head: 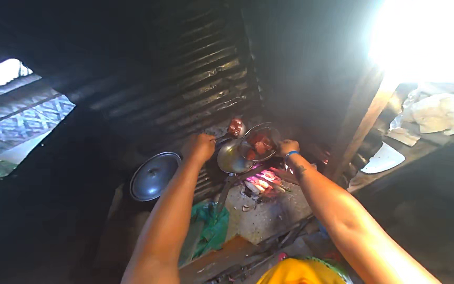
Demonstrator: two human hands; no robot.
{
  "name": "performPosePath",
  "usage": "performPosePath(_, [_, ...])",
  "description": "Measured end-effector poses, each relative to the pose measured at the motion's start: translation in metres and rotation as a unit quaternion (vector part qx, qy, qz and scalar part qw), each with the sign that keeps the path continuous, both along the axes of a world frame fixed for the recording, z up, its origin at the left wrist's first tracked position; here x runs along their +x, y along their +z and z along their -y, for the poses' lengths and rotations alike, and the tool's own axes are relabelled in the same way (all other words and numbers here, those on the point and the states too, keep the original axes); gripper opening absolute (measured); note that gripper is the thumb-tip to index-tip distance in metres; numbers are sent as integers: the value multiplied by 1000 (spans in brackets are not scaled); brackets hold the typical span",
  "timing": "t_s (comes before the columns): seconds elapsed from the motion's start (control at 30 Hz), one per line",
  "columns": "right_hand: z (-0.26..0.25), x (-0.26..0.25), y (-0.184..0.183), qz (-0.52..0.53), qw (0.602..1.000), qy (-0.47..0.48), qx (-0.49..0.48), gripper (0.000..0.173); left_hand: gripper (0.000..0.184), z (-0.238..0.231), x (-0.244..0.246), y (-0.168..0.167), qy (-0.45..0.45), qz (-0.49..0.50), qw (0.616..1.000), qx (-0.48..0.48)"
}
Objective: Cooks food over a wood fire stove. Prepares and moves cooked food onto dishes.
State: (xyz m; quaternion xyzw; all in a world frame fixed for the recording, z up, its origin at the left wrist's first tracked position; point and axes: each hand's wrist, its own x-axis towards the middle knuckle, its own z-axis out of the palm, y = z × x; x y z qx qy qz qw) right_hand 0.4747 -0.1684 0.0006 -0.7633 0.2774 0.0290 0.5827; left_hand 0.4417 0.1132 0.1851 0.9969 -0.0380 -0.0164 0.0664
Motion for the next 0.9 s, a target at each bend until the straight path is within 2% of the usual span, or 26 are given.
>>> performPosePath(0.1, [-10, -2, 13, -5, 1000, 23, 12, 31, 28, 35, 4, -12, -62, 56, 992, 96])
performPosePath(0.2, [-15, 1, 23, -5, 999, 45, 25, 32, 25, 48, 8, -32, -120, 125, 968, 179])
performPosePath(0.27, [-14, 2, 24, -6, 998, 55, 17, 33, 26, 45, 7, -32, -136, 139, 965, 177])
performPosePath(0.43, [-9, 0, 18, 24, 997, 36, 65, 30, 28, 30, -7, -3, -112, 144, 971, 155])
performPosePath(0.6, [-12, -9, 35, 24, 998, 61, 20, 30, 31, 32, -14, 0, -79, 174, 974, 121])
performPosePath(0.77, [-25, -9, 29, 17, 997, 69, 15, 33, 35, 53, -20, -19, -114, 210, 968, 83])
performPosePath(0.9, [-32, -8, 32, 28, 997, 46, 55, 32, 37, 33, -20, -47, -180, 202, 956, 112])
